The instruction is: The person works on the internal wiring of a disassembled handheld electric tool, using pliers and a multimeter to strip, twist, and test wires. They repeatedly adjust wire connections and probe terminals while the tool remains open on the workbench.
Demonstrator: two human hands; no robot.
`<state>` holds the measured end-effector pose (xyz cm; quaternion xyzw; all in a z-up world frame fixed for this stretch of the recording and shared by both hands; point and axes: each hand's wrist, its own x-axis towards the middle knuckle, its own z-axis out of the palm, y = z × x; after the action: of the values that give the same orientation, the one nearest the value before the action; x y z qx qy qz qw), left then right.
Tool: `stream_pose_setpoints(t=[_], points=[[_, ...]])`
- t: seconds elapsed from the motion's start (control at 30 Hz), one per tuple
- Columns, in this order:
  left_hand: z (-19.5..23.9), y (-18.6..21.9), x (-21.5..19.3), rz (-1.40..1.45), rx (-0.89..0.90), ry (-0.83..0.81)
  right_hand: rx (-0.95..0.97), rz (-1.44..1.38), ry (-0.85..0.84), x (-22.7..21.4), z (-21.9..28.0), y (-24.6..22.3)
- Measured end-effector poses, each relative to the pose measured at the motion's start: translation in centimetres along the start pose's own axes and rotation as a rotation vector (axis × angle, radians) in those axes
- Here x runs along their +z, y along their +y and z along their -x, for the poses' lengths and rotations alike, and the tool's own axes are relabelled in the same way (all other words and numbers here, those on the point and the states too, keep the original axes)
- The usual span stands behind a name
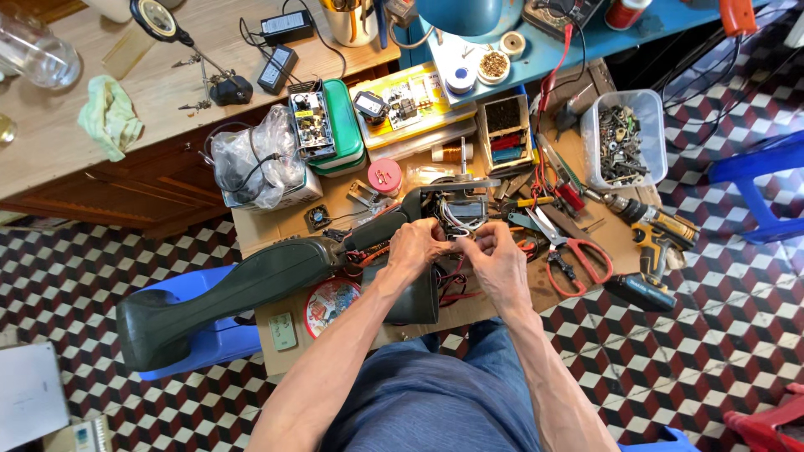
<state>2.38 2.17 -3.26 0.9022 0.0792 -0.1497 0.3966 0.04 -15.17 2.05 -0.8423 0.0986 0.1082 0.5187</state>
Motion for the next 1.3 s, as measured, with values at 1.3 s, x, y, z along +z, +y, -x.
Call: stream_pose_setpoints(t=[1.3], points=[[5.5,1.6,-0.8,0.174,0.465,0.279,0.058,-0.380,-0.009,-0.4,-0.1,2.2]])
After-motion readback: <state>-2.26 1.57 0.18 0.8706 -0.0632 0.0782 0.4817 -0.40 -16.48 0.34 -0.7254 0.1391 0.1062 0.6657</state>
